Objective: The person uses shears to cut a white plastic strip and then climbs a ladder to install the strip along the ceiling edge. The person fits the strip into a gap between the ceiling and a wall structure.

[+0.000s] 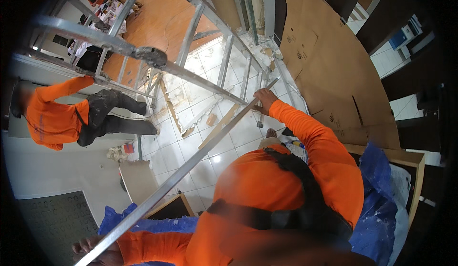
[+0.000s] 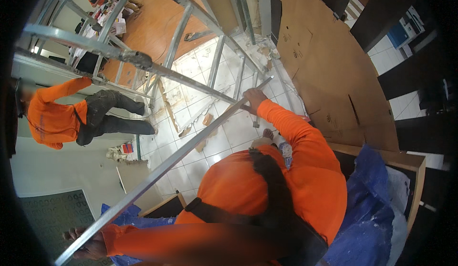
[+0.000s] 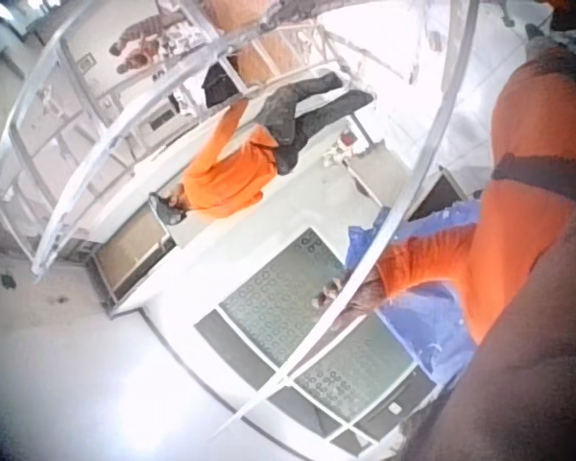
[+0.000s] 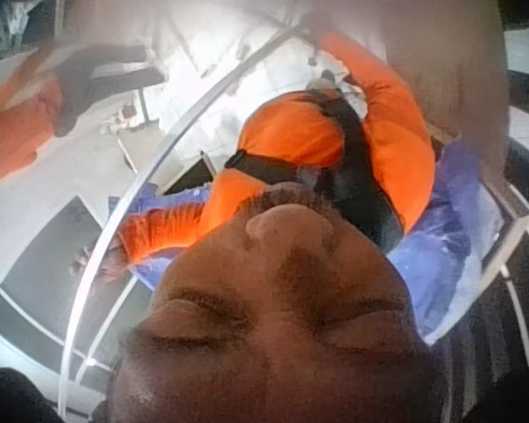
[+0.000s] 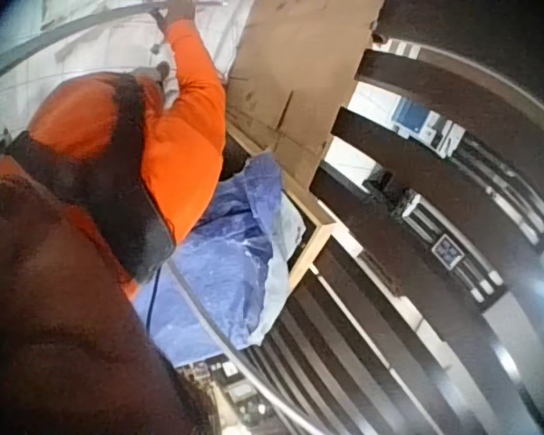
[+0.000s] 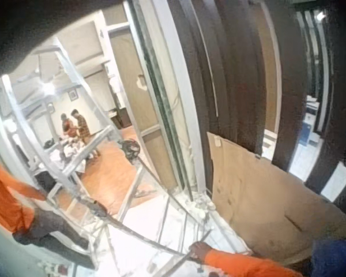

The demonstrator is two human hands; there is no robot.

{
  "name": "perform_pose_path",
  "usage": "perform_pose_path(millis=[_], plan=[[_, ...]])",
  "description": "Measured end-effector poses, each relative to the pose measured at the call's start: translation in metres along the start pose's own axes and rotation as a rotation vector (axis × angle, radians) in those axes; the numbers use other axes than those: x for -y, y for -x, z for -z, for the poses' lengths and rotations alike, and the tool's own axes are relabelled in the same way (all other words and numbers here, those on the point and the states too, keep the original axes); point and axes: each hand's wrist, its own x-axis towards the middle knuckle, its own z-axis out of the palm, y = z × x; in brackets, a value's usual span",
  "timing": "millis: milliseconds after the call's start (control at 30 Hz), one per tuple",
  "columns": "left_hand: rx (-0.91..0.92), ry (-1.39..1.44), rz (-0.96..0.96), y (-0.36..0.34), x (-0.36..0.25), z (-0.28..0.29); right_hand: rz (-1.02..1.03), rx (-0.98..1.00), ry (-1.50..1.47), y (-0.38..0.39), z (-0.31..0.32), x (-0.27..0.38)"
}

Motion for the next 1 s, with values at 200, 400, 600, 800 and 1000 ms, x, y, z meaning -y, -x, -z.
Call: perform_pose_path(millis=[200, 400, 600, 800, 1000], plan=[[0.279, 0.201, 0.268, -0.016, 0.091, -0.061, -0.187, -0.076, -0.014, -0.041, 0.011, -0.039], [0.18, 0.178, 0.328, -0.013, 0.195, -0.138, -0.205, -0.163, -0.262, -0.072, 0.024, -0.043], [0.096, 0.238, 0.342, 0.003, 0.295, -0.189, -0.049, -0.331, -0.315, -0.101, 0.087, 0.02], [0.166, 0.033, 0.29, 0.02, 0.37, -0.213, -0.037, -0.405, -0.274, -0.129, 0.111, 0.042], [0.15, -0.151, 0.115, 0.01, 0.402, -0.245, -0.147, -0.35, -0.199, -0.147, 0.103, 0.023]])
